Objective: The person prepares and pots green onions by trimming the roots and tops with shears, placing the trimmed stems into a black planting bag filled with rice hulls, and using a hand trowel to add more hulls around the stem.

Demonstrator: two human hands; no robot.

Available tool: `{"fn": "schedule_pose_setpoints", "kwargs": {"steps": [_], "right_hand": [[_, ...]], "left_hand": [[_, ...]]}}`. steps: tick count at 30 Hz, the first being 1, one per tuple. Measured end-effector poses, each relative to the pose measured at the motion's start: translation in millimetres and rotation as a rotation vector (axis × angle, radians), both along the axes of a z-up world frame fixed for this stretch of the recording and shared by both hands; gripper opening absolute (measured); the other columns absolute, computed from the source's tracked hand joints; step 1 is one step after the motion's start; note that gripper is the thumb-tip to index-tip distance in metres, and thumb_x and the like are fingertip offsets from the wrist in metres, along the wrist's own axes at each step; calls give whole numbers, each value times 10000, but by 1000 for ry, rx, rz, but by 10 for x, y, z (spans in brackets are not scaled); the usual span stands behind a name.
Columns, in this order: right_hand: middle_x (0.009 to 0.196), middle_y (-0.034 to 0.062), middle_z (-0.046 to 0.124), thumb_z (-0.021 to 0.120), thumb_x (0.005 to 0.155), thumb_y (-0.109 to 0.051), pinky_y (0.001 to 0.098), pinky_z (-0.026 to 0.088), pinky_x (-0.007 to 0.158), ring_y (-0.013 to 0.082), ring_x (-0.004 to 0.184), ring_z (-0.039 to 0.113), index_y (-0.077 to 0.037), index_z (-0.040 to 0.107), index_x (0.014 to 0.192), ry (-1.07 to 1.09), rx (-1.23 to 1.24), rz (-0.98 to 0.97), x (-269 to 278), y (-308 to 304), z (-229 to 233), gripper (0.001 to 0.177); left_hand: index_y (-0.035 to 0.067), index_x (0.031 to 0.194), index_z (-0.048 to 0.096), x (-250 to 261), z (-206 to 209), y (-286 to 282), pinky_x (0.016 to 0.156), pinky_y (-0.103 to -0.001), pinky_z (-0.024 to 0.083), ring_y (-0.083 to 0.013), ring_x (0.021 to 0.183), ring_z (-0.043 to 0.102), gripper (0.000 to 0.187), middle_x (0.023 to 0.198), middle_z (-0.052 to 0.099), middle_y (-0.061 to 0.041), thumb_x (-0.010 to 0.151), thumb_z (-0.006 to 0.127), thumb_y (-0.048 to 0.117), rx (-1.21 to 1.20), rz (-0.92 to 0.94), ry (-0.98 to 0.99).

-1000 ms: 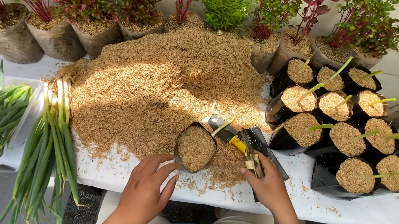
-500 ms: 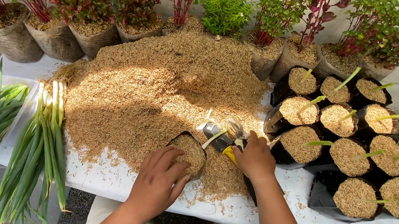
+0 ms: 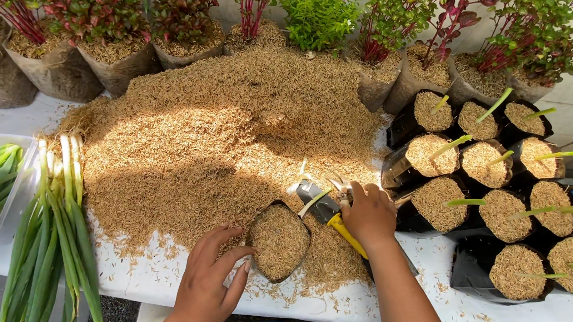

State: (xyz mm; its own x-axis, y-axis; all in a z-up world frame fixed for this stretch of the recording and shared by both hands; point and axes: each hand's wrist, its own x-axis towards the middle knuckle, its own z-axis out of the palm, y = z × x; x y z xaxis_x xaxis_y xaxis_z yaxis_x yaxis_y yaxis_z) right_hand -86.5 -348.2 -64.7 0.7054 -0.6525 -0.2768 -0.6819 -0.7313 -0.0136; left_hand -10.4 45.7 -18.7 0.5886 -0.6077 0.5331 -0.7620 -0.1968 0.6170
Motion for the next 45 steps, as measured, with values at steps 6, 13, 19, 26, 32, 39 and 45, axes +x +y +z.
{"fn": "schedule_pose_setpoints", "kwargs": {"steps": [6,13,19,26,32,39,45], "right_hand": [[1435,65,801,599,1139,-330,569,585,1004,393,1327,709,-274,738,1487,-285,228,177,194,477,38,378],[1408,93,798,573,1176,-408,563,613,767,392,1207,755,-363,737,1487,-167,164,275,383,595,-411,354],[1124,131,785,611,1167,-309,495,501,695,386,940,740,-311,800,1332,-178,152,273,371,482,-668,250],[1354,165,756,526,977,46,497,582,824,437,1155,751,-325,725,1534,-97,162,267,414,434,-708,698],[1130,91,811,648,1149,-417,493,504,751,343,1005,730,-229,757,1217,-272,249,159,402,589,-101,227],[1062,39,884,772,1113,-167,372,581,788,206,870,786,-183,635,1383,-687,773,-324,149,646,538,304],[1222,97,897,748,1092,-102,352,637,949,168,1041,760,-42,731,1488,-938,939,-310,-17,676,569,400]], "left_hand": [[170,1286,797,35,-47,-21,1248,-571,469,-393,1449,619,236,1485,697,-120,1081,699,234,-10,-13,30],[166,1301,791,68,34,-57,1255,-584,465,-411,1451,613,249,1472,689,-140,1065,718,199,-53,-67,16],[139,1264,774,50,51,-12,1267,-603,463,-420,1426,609,209,1468,686,-142,1077,698,194,-60,-95,20],[132,1242,774,-15,127,4,1201,-567,501,-402,1347,653,189,1432,698,-151,1068,709,169,-80,-93,9],[144,1235,780,-70,120,34,1209,-561,499,-388,1380,644,191,1441,699,-139,1058,717,176,-61,-71,7],[114,1224,775,-133,182,-27,1129,-547,541,-392,1326,672,182,1385,712,-150,1055,712,139,-90,-58,-34],[207,1306,731,-141,31,-77,1181,-636,501,-446,1555,518,260,1537,643,-138,1049,742,242,59,-4,-154]]}}
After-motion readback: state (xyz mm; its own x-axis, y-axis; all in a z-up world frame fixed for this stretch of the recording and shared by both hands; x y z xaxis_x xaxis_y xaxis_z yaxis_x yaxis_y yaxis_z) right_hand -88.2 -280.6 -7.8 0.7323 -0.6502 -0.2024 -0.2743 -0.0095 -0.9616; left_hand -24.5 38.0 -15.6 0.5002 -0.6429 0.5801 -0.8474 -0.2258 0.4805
